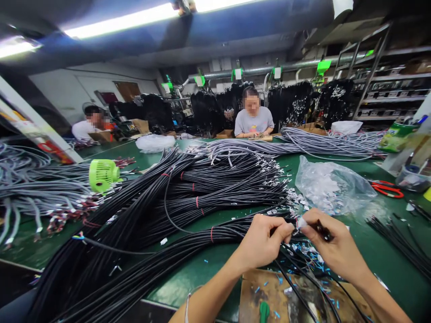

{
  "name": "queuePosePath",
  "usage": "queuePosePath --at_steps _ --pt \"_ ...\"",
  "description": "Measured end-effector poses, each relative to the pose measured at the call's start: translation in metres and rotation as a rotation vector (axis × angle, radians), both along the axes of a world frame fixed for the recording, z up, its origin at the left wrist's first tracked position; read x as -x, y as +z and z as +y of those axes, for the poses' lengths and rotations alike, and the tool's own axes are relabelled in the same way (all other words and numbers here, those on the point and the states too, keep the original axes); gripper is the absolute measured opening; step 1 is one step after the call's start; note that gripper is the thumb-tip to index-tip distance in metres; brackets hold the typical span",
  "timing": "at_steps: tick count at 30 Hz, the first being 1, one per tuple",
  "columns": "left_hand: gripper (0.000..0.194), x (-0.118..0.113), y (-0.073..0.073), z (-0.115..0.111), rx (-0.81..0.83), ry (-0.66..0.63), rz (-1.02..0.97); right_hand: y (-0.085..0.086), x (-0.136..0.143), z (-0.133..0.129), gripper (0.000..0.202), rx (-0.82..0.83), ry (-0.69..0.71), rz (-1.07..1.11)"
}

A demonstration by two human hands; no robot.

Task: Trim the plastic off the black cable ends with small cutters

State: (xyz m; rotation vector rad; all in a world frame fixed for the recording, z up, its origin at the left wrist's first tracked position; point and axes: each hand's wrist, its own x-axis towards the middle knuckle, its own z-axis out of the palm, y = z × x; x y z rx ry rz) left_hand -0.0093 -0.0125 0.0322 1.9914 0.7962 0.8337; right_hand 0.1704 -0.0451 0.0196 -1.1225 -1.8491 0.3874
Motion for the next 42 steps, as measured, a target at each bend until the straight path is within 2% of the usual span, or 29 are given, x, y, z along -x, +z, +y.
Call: queuePosePath --at_steps 2,4,8,10,13,14,15,16,18,19,20,22,25,28,36,39,42 --pt "0.037 0.002 0.002 0.001 -0.050 -0.015 0.009 -0.002 0.001 0.000 0.026 0.105 0.100 0.043" --pt "0.034 0.003 0.003 0.003 -0.069 -0.061 -0.016 -0.007 0.005 -0.002 0.031 0.223 0.169 0.179" --pt "0.029 0.003 0.001 0.007 -0.113 -0.138 -0.081 -0.013 0.022 -0.009 0.038 0.543 0.124 0.718" --pt "0.026 0.003 -0.001 0.007 -0.158 -0.134 -0.092 -0.009 0.023 -0.010 0.037 0.618 0.082 0.887" --pt "0.023 0.004 -0.001 0.007 -0.185 -0.134 -0.098 0.005 0.005 -0.007 0.036 0.524 0.003 1.008" --pt "0.024 0.004 -0.001 0.007 -0.187 -0.127 -0.105 0.010 -0.003 -0.005 0.038 0.461 -0.030 1.045" --pt "0.024 0.004 -0.001 0.007 -0.188 -0.116 -0.111 0.013 -0.010 -0.003 0.039 0.324 -0.125 1.076" --pt "0.024 0.004 0.000 0.007 -0.192 -0.099 -0.118 0.014 -0.015 -0.001 0.036 0.212 -0.248 1.030" --pt "0.022 0.003 0.001 0.006 -0.214 -0.057 -0.128 0.012 -0.015 -0.001 0.029 0.166 -0.298 0.963" --pt "0.021 0.003 0.001 0.005 -0.229 -0.040 -0.131 0.009 -0.012 -0.003 0.028 0.205 -0.261 0.871" --pt "0.020 0.002 0.001 0.005 -0.246 -0.026 -0.136 0.005 -0.007 -0.004 0.027 0.187 -0.197 0.633" --pt "0.019 0.002 0.001 0.004 -0.284 -0.007 -0.142 0.001 0.003 -0.008 0.027 0.080 -0.128 0.347" --pt "0.016 0.003 0.002 0.002 -0.334 0.005 -0.135 0.000 0.009 -0.011 0.020 -0.077 -0.055 0.162" --pt "0.013 0.003 0.001 0.001 -0.380 0.036 -0.132 0.002 0.005 -0.012 0.007 -0.139 -0.026 0.096" --pt "0.012 0.003 -0.009 0.003 -0.615 0.134 -0.086 -0.002 0.005 -0.013 0.007 -0.128 -0.096 0.046" --pt "0.015 0.002 -0.014 0.003 -0.691 0.139 -0.054 -0.006 0.006 -0.009 0.008 -0.041 -0.122 0.068" --pt "0.015 0.001 -0.013 0.004 -0.638 0.111 -0.088 -0.007 0.006 -0.007 0.013 0.103 -0.065 0.164"
